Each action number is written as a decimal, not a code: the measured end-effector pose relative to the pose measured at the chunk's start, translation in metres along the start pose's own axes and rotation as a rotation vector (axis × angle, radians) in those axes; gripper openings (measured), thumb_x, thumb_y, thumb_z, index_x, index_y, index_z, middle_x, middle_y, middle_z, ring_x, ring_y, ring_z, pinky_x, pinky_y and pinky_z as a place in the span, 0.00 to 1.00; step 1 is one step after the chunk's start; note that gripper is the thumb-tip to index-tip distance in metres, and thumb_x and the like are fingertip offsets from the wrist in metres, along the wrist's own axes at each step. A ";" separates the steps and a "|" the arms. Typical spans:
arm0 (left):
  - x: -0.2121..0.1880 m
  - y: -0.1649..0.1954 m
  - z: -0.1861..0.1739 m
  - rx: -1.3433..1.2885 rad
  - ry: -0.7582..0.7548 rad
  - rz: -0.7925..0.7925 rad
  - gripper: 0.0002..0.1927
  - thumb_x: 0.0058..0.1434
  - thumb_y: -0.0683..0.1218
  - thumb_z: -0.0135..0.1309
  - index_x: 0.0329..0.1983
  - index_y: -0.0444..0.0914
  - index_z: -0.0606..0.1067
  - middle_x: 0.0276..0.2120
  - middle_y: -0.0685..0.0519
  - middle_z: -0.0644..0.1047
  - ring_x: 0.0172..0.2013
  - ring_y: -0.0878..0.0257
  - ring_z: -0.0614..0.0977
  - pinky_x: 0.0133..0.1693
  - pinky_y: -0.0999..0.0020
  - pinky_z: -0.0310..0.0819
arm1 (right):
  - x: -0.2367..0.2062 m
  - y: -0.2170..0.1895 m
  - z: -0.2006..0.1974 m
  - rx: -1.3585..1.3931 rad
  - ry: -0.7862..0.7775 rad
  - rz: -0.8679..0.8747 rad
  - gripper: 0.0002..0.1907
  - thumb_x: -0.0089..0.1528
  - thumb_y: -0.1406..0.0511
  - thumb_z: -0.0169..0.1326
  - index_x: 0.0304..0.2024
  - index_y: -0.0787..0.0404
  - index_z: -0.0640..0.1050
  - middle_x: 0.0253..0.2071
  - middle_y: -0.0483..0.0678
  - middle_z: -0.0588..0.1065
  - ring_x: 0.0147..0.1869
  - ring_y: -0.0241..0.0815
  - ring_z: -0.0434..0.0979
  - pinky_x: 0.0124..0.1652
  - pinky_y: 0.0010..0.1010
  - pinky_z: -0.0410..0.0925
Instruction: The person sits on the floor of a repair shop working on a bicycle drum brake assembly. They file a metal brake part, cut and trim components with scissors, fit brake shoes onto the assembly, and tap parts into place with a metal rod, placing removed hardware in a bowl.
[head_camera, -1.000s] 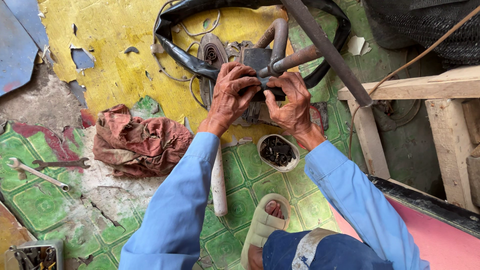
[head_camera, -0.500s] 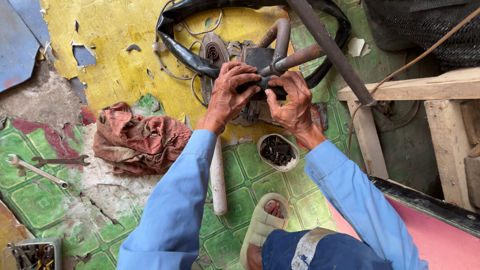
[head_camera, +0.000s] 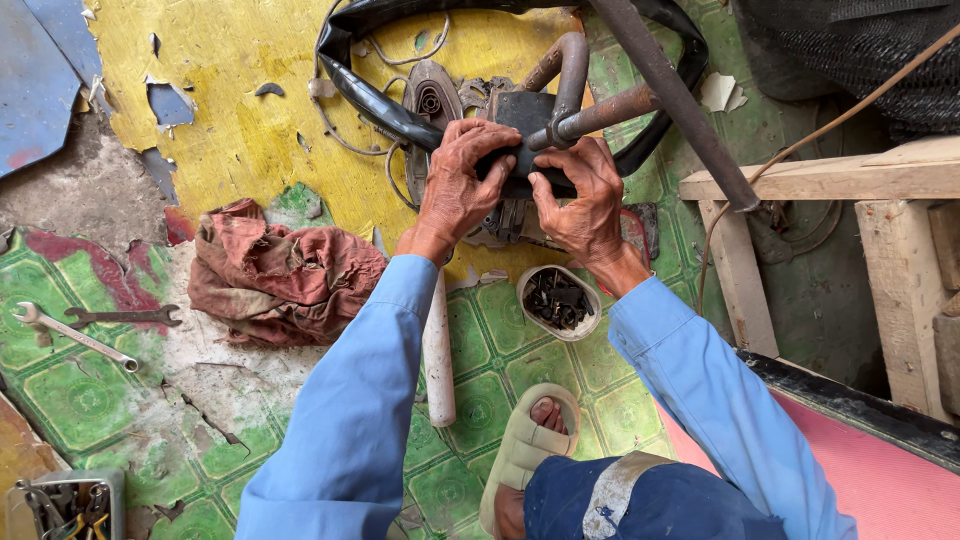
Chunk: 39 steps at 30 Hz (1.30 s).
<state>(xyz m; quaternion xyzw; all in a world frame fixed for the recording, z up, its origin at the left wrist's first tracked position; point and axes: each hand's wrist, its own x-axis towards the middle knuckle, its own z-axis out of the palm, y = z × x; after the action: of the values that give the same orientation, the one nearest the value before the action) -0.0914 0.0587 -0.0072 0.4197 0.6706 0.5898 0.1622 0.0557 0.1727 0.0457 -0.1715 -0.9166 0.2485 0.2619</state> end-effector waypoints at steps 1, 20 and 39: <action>0.000 0.000 0.000 -0.006 0.003 -0.007 0.14 0.57 0.37 0.61 0.48 0.37 0.81 0.47 0.51 0.83 0.56 0.52 0.78 0.60 0.59 0.72 | 0.000 0.000 0.000 -0.002 -0.002 0.005 0.11 0.57 0.73 0.66 0.41 0.65 0.80 0.42 0.53 0.75 0.51 0.54 0.75 0.51 0.44 0.71; 0.001 -0.002 0.000 0.030 -0.013 -0.012 0.16 0.54 0.38 0.62 0.47 0.37 0.81 0.47 0.49 0.83 0.56 0.50 0.77 0.60 0.58 0.71 | 0.003 -0.001 0.007 0.015 0.000 0.064 0.11 0.55 0.73 0.67 0.40 0.65 0.82 0.49 0.54 0.76 0.58 0.55 0.76 0.56 0.44 0.71; 0.018 0.017 0.008 0.401 -0.048 -0.121 0.31 0.48 0.44 0.65 0.53 0.37 0.66 0.49 0.45 0.71 0.55 0.47 0.74 0.62 0.47 0.57 | 0.005 0.025 0.017 -0.034 -0.077 0.109 0.11 0.53 0.69 0.67 0.38 0.63 0.83 0.42 0.55 0.80 0.52 0.55 0.77 0.55 0.44 0.69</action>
<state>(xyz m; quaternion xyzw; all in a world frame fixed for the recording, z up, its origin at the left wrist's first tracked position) -0.0901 0.0774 0.0115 0.4163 0.7945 0.4236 0.1266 0.0468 0.1888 0.0211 -0.2161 -0.9194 0.2533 0.2096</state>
